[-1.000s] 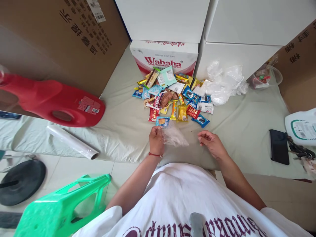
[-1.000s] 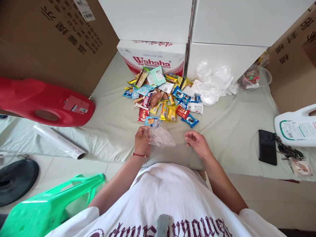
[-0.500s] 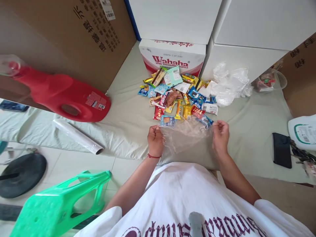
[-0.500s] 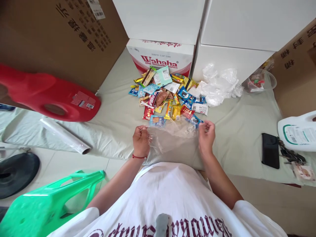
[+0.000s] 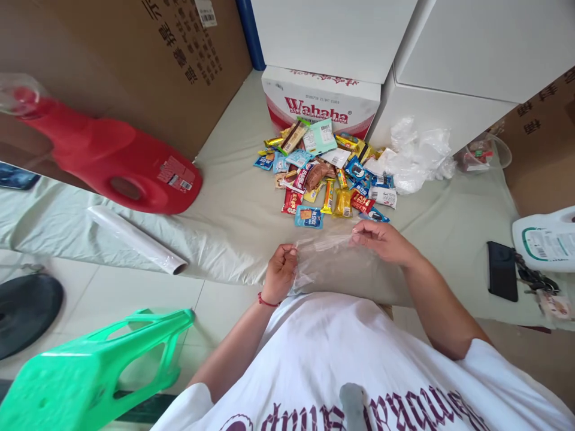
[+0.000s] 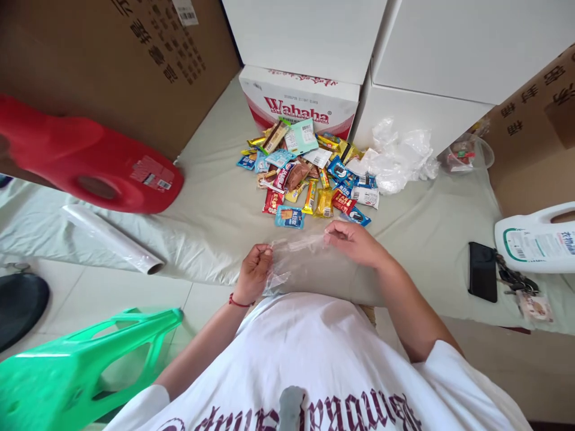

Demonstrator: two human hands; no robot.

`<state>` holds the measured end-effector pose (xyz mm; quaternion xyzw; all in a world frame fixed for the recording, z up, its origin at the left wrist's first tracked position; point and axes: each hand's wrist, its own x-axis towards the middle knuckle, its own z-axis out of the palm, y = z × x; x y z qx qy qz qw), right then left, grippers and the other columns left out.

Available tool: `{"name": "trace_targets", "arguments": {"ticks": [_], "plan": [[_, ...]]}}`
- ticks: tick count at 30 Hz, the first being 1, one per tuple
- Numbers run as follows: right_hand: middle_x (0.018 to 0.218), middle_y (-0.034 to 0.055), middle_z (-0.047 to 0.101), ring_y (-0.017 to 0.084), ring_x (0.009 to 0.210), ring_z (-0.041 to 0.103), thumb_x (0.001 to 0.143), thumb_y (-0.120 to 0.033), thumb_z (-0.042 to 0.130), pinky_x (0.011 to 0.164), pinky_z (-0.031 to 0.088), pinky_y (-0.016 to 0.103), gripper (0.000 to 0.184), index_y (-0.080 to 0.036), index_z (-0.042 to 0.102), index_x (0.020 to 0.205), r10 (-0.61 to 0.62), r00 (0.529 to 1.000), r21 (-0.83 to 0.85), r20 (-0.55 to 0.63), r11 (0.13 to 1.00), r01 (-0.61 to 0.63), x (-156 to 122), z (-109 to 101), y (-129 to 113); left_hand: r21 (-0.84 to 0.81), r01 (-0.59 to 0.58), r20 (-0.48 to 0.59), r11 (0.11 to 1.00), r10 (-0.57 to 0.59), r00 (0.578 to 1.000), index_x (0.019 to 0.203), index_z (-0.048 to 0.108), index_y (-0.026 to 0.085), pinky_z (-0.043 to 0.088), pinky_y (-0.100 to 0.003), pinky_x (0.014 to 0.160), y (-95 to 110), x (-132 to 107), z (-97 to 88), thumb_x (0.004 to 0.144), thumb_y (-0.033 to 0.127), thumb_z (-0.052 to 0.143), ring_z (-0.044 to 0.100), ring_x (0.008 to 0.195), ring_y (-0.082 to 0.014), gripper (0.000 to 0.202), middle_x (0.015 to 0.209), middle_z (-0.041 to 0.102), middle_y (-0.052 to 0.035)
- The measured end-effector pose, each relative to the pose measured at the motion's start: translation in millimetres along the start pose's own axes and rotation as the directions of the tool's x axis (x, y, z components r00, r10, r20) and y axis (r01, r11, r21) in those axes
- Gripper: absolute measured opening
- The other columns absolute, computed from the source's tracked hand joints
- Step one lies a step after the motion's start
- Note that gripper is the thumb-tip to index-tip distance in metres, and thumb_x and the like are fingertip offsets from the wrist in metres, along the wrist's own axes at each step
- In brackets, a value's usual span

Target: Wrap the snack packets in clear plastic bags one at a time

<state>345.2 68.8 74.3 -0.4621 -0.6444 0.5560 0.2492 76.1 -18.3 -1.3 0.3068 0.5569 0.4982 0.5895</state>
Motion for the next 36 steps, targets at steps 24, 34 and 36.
{"name": "trace_targets", "arguments": {"ticks": [24, 34, 36], "plan": [[0.106, 0.0081, 0.077, 0.020, 0.100, 0.071, 0.098, -0.052, 0.057, 0.093, 0.052, 0.033, 0.043, -0.018, 0.073, 0.119, -0.325, 0.888, 0.109, 0.325, 0.946, 0.306, 73.4, 45.4, 13.7, 0.045, -0.159, 0.184, 0.986, 0.149, 0.972, 0.126, 0.060, 0.022, 0.049, -0.039, 0.095, -9.4, 4.7, 8.9, 0.095, 0.051, 0.054, 0.060, 0.117, -0.0250, 0.042, 0.128, 0.064, -0.0111], [0.115, 0.0089, 0.075, 0.021, 0.102, 0.068, 0.099, -0.032, 0.057, 0.089, 0.051, 0.032, 0.032, -0.020, 0.069, 0.126, -0.353, 0.915, -0.450, 0.195, 0.797, 0.403, 57.8, 29.8, 25.9, -0.203, 0.169, 0.266, 0.965, -0.112, 0.957, 0.078, 0.057, 0.018, 0.054, -0.035, 0.084, 10.6, 25.0, 21.7, 0.067, 0.038, 0.086, 0.065, 0.089, -0.0168, 0.036, 0.100, 0.069, -0.0022], [0.121, 0.0111, 0.072, 0.024, 0.109, 0.065, 0.098, -0.028, 0.056, 0.095, 0.050, 0.038, 0.032, -0.020, 0.069, 0.127, -0.363, 0.913, -0.577, 0.185, 0.712, 0.400, 60.2, 20.8, 32.2, -0.141, 0.198, 0.257, 0.970, -0.158, 0.953, 0.081, 0.053, 0.020, 0.053, -0.031, 0.072, 10.9, 31.3, 12.2, 0.071, 0.040, 0.082, 0.064, 0.073, -0.0138, 0.037, 0.088, 0.068, -0.0004]]}}
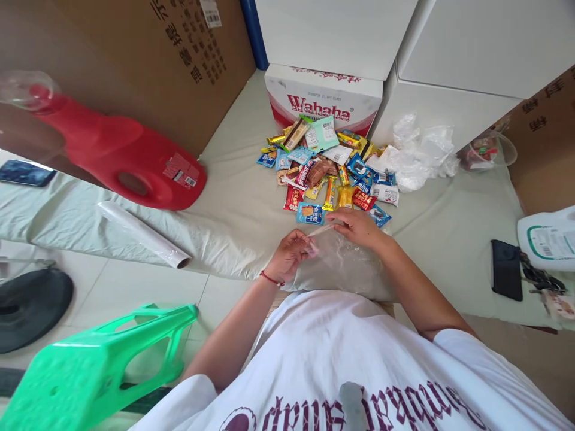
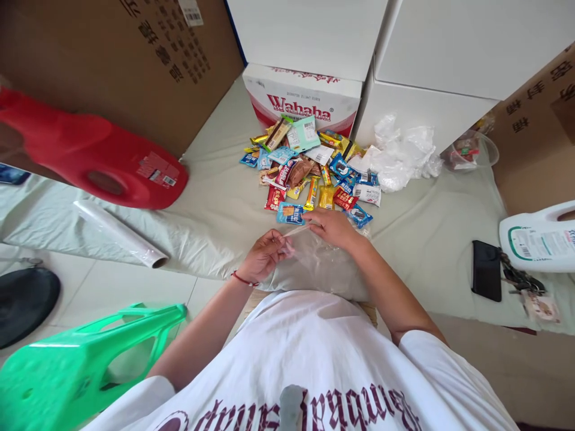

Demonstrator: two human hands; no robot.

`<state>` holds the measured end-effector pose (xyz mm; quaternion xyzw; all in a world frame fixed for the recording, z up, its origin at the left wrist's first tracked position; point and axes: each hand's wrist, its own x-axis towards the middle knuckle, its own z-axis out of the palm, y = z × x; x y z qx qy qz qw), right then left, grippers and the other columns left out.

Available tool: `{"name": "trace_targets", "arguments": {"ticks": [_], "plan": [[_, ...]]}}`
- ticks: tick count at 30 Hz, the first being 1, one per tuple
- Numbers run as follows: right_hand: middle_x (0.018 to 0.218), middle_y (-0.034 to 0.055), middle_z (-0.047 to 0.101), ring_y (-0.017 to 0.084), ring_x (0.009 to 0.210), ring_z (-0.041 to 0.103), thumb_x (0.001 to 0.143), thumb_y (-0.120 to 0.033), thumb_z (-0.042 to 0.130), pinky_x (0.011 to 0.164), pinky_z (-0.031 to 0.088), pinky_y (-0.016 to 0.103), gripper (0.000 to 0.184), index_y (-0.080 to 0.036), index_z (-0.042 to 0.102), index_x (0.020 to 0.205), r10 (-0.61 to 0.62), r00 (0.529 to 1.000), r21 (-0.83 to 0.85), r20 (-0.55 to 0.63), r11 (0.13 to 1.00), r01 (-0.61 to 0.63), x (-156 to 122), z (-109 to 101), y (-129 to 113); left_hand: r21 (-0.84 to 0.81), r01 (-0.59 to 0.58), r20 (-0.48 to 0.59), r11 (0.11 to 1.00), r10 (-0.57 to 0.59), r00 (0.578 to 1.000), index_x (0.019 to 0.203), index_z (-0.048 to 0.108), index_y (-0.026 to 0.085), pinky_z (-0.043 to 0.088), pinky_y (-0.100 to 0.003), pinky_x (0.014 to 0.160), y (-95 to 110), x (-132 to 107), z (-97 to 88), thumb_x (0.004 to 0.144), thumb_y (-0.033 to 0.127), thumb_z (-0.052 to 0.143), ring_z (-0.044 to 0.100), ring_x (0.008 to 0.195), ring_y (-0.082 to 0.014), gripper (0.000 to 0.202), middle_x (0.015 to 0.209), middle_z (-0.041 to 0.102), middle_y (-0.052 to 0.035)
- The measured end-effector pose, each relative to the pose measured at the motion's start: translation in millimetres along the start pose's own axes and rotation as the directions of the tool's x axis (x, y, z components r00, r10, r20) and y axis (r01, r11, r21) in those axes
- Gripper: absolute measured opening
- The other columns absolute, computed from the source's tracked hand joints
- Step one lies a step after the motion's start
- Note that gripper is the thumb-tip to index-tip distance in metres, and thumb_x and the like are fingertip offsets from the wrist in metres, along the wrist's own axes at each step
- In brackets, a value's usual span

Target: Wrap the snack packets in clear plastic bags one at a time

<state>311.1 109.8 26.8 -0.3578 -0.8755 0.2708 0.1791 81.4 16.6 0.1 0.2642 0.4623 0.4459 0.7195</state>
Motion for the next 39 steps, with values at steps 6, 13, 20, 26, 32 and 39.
{"name": "trace_targets", "arguments": {"ticks": [6, 13, 20, 26, 32, 39], "plan": [[0.145, 0.0156, 0.053, 0.032, 0.128, 0.048, 0.101, -0.025, 0.049, 0.109, 0.041, 0.054, 0.035, -0.020, 0.065, 0.132, -0.040, 0.951, -0.272, -0.306, 0.961, -0.047, -17.3, -10.0, -13.6, 0.673, -0.090, -0.254, 0.735, 0.342, 0.905, 0.079, 0.042, 0.024, 0.035, -0.025, 0.057, 2.0, 17.8, -13.6, 0.093, 0.036, 0.054, 0.045, 0.050, -0.0123, 0.022, 0.057, 0.045, 0.0078], [0.146, 0.0156, 0.057, 0.033, 0.126, 0.053, 0.096, -0.064, 0.055, 0.105, 0.043, 0.052, 0.062, -0.020, 0.062, 0.139, -0.217, 0.955, -0.169, 0.200, 0.953, 0.252, -82.0, 32.0, -62.2, 0.962, 0.032, -0.156, 0.271, 0.453, 0.878, 0.094, 0.048, 0.025, 0.034, -0.030, 0.064, 13.8, 29.2, -12.1, 0.101, 0.035, 0.041, 0.061, 0.069, -0.0227, 0.015, 0.074, 0.062, -0.0022], [0.170, 0.0109, 0.026, 0.031, 0.133, 0.056, 0.099, -0.064, 0.049, 0.101, 0.048, 0.046, 0.068, -0.027, 0.045, 0.156, -0.067, 0.882, -0.083, 0.466, 0.989, 0.120, -85.3, 48.8, -70.1, 0.971, -0.108, 0.015, 0.215, 0.393, 0.920, 0.084, 0.053, 0.024, 0.035, -0.029, 0.066, 32.0, 48.5, -33.0, 0.096, 0.035, 0.048, 0.053, 0.066, -0.0187, 0.018, 0.070, 0.060, -0.0001], [0.172, 0.0090, 0.018, 0.030, 0.104, 0.073, 0.101, -0.056, 0.045, 0.081, 0.059, 0.044, 0.062, -0.032, 0.040, 0.158, 0.103, 0.892, -0.190, 0.439, 0.982, -0.019, -59.5, 58.9, -100.8, 0.970, -0.088, -0.038, 0.227, 0.500, 0.865, 0.093, 0.056, 0.018, 0.044, -0.035, 0.086, 55.9, 51.3, -29.5, 0.079, 0.021, 0.070, 0.057, 0.089, -0.0223, 0.020, 0.096, 0.059, -0.0065], [0.159, 0.0221, 0.042, 0.035, 0.098, 0.074, 0.100, -0.047, 0.052, 0.078, 0.059, 0.047, 0.058, -0.020, 0.050, 0.151, 0.227, 0.891, -0.204, 0.394, 0.966, -0.156, -39.5, 82.0, -113.1, 0.954, -0.153, -0.036, 0.256, 0.608, 0.793, 0.107, 0.058, 0.020, 0.047, -0.038, 0.094, 37.7, -13.1, 28.1, 0.086, 0.013, 0.053, 0.060, 0.098, -0.0234, 0.022, 0.104, 0.060, -0.0074], [0.115, 0.0199, 0.074, 0.034, 0.099, 0.073, 0.102, -0.031, 0.048, 0.084, 0.058, 0.043, 0.036, -0.012, 0.075, 0.114, 0.208, 0.867, -0.176, 0.452, 0.974, -0.142, -34.8, 90.3, -116.3, 0.950, -0.163, 0.011, 0.268, 0.492, 0.871, 0.103, 0.070, 0.016, 0.041, -0.049, 0.114, -10.5, 1.0, 33.1, 0.090, 0.018, 0.042, 0.056, 0.130, -0.0300, 0.030, 0.129, 0.065, -0.0171]]}}
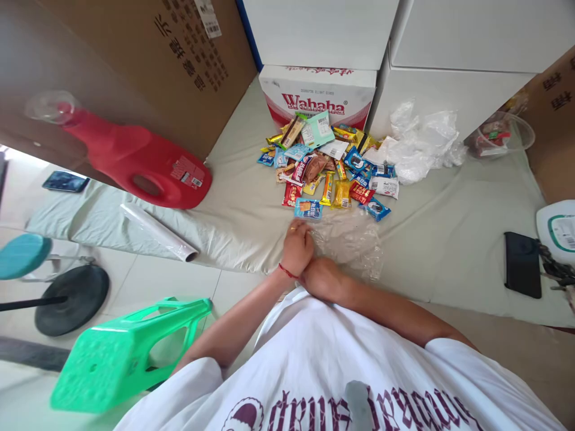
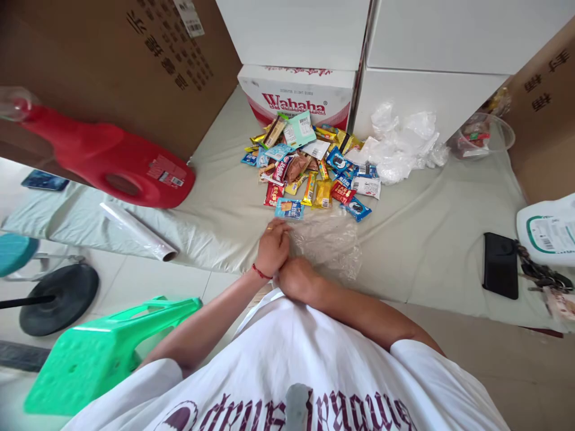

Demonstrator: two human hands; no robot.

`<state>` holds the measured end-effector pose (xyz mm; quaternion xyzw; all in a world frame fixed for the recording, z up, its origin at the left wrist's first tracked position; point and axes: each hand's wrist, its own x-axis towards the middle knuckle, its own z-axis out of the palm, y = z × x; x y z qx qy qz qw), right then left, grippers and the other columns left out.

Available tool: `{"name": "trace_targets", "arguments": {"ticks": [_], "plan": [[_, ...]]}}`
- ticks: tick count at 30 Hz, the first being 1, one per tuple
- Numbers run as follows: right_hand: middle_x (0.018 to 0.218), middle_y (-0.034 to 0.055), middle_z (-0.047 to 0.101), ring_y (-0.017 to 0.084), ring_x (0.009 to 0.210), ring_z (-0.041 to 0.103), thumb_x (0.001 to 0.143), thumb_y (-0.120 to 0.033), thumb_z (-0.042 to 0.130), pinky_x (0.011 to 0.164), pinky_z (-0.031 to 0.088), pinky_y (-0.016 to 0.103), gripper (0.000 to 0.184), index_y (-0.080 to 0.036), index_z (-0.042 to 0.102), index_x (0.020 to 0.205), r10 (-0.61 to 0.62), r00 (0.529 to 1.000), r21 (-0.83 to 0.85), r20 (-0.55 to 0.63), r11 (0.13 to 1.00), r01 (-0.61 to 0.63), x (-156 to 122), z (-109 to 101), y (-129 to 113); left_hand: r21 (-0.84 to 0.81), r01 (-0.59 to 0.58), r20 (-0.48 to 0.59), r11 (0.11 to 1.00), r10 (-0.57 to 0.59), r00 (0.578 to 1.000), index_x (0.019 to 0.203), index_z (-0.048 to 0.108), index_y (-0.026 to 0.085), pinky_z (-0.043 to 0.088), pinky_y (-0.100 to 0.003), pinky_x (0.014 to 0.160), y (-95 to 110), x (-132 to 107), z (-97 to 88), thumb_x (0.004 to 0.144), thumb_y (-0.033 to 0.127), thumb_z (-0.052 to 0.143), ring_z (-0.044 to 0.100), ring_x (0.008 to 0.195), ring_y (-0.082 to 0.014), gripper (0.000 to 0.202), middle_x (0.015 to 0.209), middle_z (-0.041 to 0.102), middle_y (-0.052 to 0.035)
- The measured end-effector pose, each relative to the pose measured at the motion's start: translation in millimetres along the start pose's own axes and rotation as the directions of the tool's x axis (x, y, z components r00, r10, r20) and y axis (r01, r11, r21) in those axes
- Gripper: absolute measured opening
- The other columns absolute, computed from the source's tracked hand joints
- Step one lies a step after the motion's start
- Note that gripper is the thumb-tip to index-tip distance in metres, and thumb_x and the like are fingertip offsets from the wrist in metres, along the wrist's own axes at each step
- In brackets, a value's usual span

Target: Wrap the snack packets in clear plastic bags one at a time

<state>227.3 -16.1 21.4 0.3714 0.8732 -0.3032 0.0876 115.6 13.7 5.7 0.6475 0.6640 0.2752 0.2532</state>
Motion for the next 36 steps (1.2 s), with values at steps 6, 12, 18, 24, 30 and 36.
{"name": "trace_targets", "arguments": {"ticks": [6, 12, 18, 24, 30, 36], "plan": [[0.161, 0.0193, 0.039, 0.031, 0.109, 0.070, 0.096, -0.040, 0.060, 0.090, 0.056, 0.043, 0.064, -0.020, 0.043, 0.155, -0.002, 0.995, 0.091, -0.104, 0.996, 0.011, -24.8, 4.8, 6.7, 0.347, 0.047, -0.022, 0.937, -0.042, 0.999, 0.146, 0.053, 0.018, 0.011, -0.063, 0.125, -35.1, 8.0, 0.6, 0.103, 0.034, 0.030, 0.032, 0.154, -0.0302, 0.052, 0.163, 0.041, -0.0159], [0.127, 0.0114, 0.071, 0.029, 0.106, 0.070, 0.102, -0.039, 0.050, 0.085, 0.055, 0.038, 0.036, -0.027, 0.066, 0.132, 0.017, 0.986, 0.075, -0.167, 0.997, -0.004, -15.4, -64.1, 41.3, 0.461, -0.030, 0.059, 0.887, 0.003, 0.998, 0.161, 0.029, 0.013, -0.004, -0.070, 0.122, -33.3, -5.9, 5.2, 0.101, 0.053, 0.036, 0.020, 0.158, -0.0353, 0.072, 0.169, 0.022, -0.0219], [0.124, 0.0216, 0.068, 0.033, 0.107, 0.068, 0.096, -0.026, 0.057, 0.087, 0.053, 0.041, 0.032, -0.016, 0.070, 0.122, 0.277, 0.904, -0.111, -0.324, 0.938, -0.328, 86.8, -124.5, 74.9, 0.465, -0.053, 0.084, 0.884, 0.015, 0.996, 0.161, 0.030, 0.013, -0.005, -0.073, 0.120, -35.0, -7.3, 2.6, 0.099, 0.060, 0.039, 0.020, 0.158, -0.0381, 0.078, 0.169, 0.021, -0.0227], [0.099, 0.0130, 0.074, 0.025, 0.090, 0.068, 0.086, -0.032, 0.071, 0.077, 0.051, 0.031, 0.025, -0.014, 0.075, 0.102, 0.336, 0.921, -0.075, -0.196, 0.932, -0.356, 120.6, -126.2, 92.2, 0.419, -0.083, 0.094, 0.904, 0.048, 0.994, 0.161, 0.030, 0.013, -0.012, -0.075, 0.118, -38.3, -7.9, -0.6, 0.091, 0.071, 0.048, 0.019, 0.157, -0.0418, 0.093, 0.169, 0.018, -0.0238], [0.103, 0.0100, 0.068, 0.025, 0.101, 0.058, 0.102, -0.039, 0.049, 0.092, 0.045, 0.037, 0.030, -0.018, 0.071, 0.101, 0.031, 0.720, 0.009, -0.693, 0.999, -0.034, 54.8, -171.2, 119.3, 0.389, -0.085, 0.114, 0.917, 0.043, 0.993, 0.161, 0.031, 0.015, -0.011, -0.075, 0.118, -39.6, -7.2, -2.4, 0.096, 0.063, 0.045, 0.017, 0.158, -0.0394, 0.082, 0.169, 0.019, -0.0225], [0.090, 0.0050, 0.064, 0.020, 0.088, 0.058, 0.107, -0.043, 0.042, 0.082, 0.044, 0.030, 0.035, -0.020, 0.068, 0.103, -0.181, 0.893, 0.120, -0.411, 0.961, 0.250, -1.8, -138.7, 95.0, 0.381, -0.085, 0.098, 0.921, 0.051, 0.994, 0.161, 0.033, 0.020, -0.013, -0.074, 0.119, -40.7, -5.9, -4.1, 0.103, 0.051, 0.035, 0.021, 0.158, -0.0348, 0.066, 0.169, 0.022, -0.0190]]}}
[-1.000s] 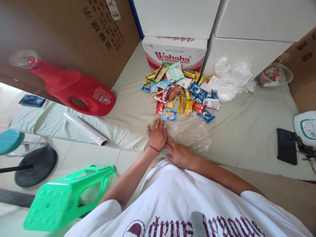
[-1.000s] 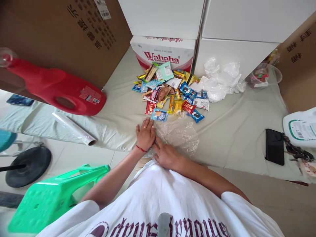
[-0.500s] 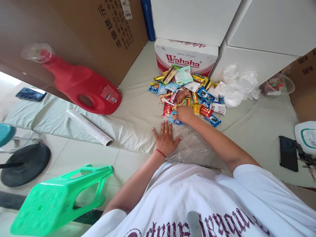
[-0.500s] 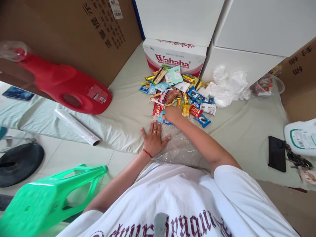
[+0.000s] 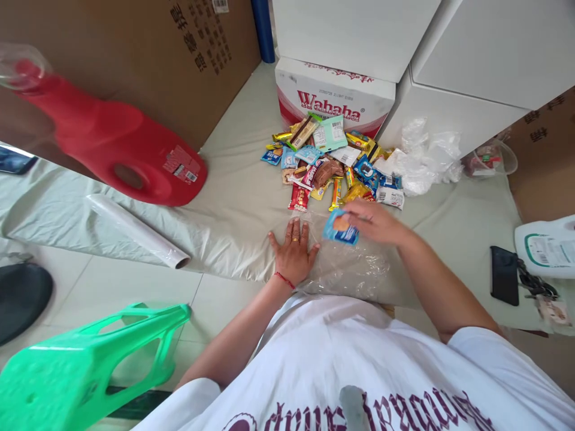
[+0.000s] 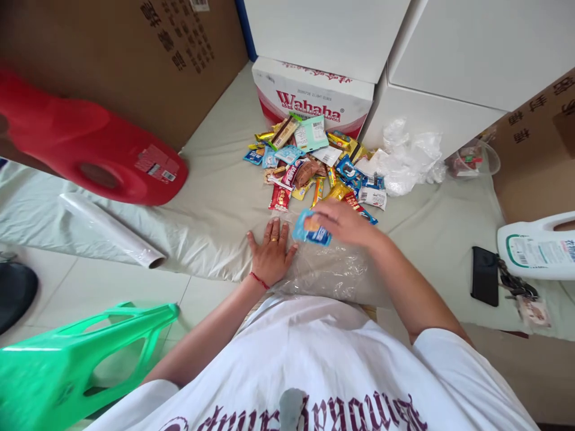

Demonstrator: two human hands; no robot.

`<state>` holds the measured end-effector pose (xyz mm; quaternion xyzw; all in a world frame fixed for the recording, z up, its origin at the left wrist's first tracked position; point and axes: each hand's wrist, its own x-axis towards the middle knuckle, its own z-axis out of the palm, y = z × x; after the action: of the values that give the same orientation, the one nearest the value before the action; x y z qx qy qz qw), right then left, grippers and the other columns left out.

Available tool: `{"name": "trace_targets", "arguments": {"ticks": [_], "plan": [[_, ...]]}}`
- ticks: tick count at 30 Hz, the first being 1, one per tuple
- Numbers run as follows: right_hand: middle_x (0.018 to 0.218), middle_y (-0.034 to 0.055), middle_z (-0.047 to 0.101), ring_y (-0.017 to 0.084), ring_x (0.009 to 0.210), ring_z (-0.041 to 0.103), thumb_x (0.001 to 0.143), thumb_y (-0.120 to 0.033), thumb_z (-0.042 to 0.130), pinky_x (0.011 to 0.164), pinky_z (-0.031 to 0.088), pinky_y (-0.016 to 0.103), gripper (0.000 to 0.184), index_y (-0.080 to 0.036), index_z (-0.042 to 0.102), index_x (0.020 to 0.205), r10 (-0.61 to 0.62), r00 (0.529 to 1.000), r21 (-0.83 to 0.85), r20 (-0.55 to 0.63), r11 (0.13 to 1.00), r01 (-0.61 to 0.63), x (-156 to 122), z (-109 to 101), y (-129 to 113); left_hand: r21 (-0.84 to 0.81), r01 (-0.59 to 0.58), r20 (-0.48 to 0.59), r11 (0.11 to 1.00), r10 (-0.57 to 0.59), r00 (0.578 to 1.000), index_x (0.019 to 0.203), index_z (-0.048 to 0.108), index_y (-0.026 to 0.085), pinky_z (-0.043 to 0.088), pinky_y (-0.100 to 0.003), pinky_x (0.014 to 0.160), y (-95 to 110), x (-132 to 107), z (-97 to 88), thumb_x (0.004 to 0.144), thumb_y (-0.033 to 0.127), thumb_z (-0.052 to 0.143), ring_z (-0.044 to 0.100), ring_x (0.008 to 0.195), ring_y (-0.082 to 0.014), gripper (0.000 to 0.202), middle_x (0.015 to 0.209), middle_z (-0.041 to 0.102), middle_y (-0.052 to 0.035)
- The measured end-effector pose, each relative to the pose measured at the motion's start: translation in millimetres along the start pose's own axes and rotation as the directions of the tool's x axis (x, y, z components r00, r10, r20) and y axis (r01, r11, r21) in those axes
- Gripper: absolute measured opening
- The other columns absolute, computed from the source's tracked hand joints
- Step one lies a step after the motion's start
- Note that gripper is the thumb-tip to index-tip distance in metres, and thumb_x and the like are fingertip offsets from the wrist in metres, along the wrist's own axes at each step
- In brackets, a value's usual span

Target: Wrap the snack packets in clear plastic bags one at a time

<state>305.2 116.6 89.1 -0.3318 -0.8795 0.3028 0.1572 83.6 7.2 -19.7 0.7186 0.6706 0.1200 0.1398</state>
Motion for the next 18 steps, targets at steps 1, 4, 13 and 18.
{"name": "trace_targets", "arguments": {"ticks": [1, 4, 13, 18], "plan": [[0.092, 0.0062, 0.066, 0.020, 0.090, 0.058, 0.106, -0.039, 0.043, 0.084, 0.044, 0.031, 0.033, -0.019, 0.069, 0.104, -0.005, 0.997, -0.026, 0.074, 1.000, 0.007, -5.4, 17.9, -0.3, -0.001, 0.002, 0.000, 1.000, -0.002, 1.000, 0.160, 0.034, 0.020, -0.013, -0.074, 0.119, -0.7, 0.3, -0.3, 0.103, 0.049, 0.033, 0.022, 0.158, -0.0341, 0.064, 0.169, 0.023, -0.0183], [0.100, 0.0109, 0.067, 0.025, 0.099, 0.056, 0.103, -0.035, 0.052, 0.090, 0.043, 0.038, 0.027, -0.018, 0.072, 0.109, 0.119, 0.989, -0.240, 0.092, 0.966, -0.094, -18.1, 69.8, 7.8, 0.009, 0.015, 0.006, 1.000, -0.015, 1.000, 0.160, 0.035, 0.024, -0.015, -0.074, 0.118, -2.9, 1.3, -0.7, 0.105, 0.042, 0.030, 0.024, 0.157, -0.0322, 0.058, 0.169, 0.025, -0.0158], [0.119, 0.0176, 0.063, 0.035, 0.111, 0.053, 0.095, -0.037, 0.055, 0.100, 0.042, 0.052, 0.040, -0.017, 0.065, 0.129, 0.392, 0.661, -0.201, -0.640, 0.744, -0.637, -79.8, 46.4, 72.3, 0.037, 0.022, 0.002, 0.999, -0.022, 1.000, 0.162, 0.031, 0.025, -0.014, -0.073, 0.119, -3.5, 2.7, 2.0, 0.105, 0.044, 0.032, 0.024, 0.157, -0.0317, 0.060, 0.169, 0.023, -0.0152], [0.113, 0.0168, 0.064, 0.036, 0.105, 0.056, 0.086, -0.039, 0.062, 0.093, 0.047, 0.050, 0.048, -0.017, 0.068, 0.128, 0.586, 0.690, -0.230, -0.424, 0.668, -0.708, -100.8, 28.9, 112.9, 0.072, 0.025, 0.012, 0.997, -0.026, 1.000, 0.162, 0.030, 0.024, -0.009, -0.075, 0.119, -3.5, 3.6, 0.3, 0.104, 0.050, 0.033, 0.025, 0.157, -0.0340, 0.064, 0.168, 0.025, -0.0169]]}}
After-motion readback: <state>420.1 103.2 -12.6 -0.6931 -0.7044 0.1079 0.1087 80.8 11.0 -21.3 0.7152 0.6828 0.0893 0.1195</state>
